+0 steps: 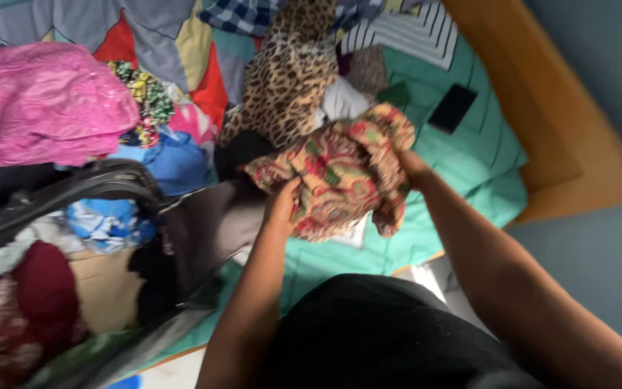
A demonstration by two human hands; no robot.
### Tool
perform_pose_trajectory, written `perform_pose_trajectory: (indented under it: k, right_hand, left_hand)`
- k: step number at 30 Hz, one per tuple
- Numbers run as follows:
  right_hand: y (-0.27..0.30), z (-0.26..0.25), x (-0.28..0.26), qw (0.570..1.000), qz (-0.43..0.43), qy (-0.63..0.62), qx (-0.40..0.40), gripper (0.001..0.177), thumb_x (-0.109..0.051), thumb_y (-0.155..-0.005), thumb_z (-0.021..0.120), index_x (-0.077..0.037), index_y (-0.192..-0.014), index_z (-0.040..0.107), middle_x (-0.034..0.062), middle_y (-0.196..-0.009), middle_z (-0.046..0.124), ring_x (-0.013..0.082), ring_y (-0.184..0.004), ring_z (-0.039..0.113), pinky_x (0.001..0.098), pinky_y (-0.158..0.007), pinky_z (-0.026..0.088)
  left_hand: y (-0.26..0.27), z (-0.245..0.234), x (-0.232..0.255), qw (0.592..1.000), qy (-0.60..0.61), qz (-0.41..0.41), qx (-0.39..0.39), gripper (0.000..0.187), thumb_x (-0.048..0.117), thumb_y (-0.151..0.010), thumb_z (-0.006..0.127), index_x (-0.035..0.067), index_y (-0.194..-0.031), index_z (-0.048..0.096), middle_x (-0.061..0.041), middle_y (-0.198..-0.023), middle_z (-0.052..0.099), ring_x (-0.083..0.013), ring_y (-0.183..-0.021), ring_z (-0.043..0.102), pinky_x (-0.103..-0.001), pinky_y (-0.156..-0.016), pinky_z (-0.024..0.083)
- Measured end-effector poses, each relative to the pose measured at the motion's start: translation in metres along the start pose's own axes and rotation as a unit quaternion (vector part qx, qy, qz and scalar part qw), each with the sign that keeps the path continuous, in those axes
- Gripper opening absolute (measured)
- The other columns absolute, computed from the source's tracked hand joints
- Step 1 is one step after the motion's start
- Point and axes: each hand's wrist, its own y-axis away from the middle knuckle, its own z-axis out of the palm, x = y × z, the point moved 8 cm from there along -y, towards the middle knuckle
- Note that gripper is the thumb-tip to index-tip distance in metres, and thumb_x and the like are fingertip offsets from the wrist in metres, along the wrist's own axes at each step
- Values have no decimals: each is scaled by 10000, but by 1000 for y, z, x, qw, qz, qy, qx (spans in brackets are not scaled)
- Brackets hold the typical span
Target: The person removes clothes from a suitcase and places them on a bed.
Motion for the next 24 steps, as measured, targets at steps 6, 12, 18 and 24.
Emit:
perform_pose_trajectory:
  k: [6,12,18,24]
  right_hand:
    - [-14,-15,-14,988,36,146,43,550,-433,-947,707,0,-1282,650,142,-1109,730,254,-931,706,382,-800,605]
    - [-46,-10,7,920,-33,390,20,652,-466,-916,743,35,-1328,670,174,-1141,725,289,-1012,656,429,-861,528]
    - [-62,33,33,759,-139,635,37,1114,-513,-818,837,-26,-1577,183,269,-1595,302,430,-1437,335,497,-1132,342]
    - [-35,151,32,688,-327,646,56,989,-434,-838,773,-52,-1609,284,272,-1509,474,449,-1381,456,513,-1125,415]
  left_hand:
    - [-40,-40,-31,979,-114,76,150,389,139,-828,780,24,-1192,700,-88,-1061,747,-209,-872,705,-386,-747,562]
    - [-40,-33,-6,833,-407,311,208,438,146,-774,816,-20,-1144,649,-187,-1046,740,-302,-932,708,-400,-837,554]
    - [23,24,45,734,-523,360,240,560,125,-755,745,-4,-1276,585,-228,-1072,698,-388,-988,694,-444,-915,558]
    - [93,49,58,645,-557,450,265,540,153,-775,791,-9,-1253,601,-228,-1152,652,-426,-1095,600,-510,-966,482]
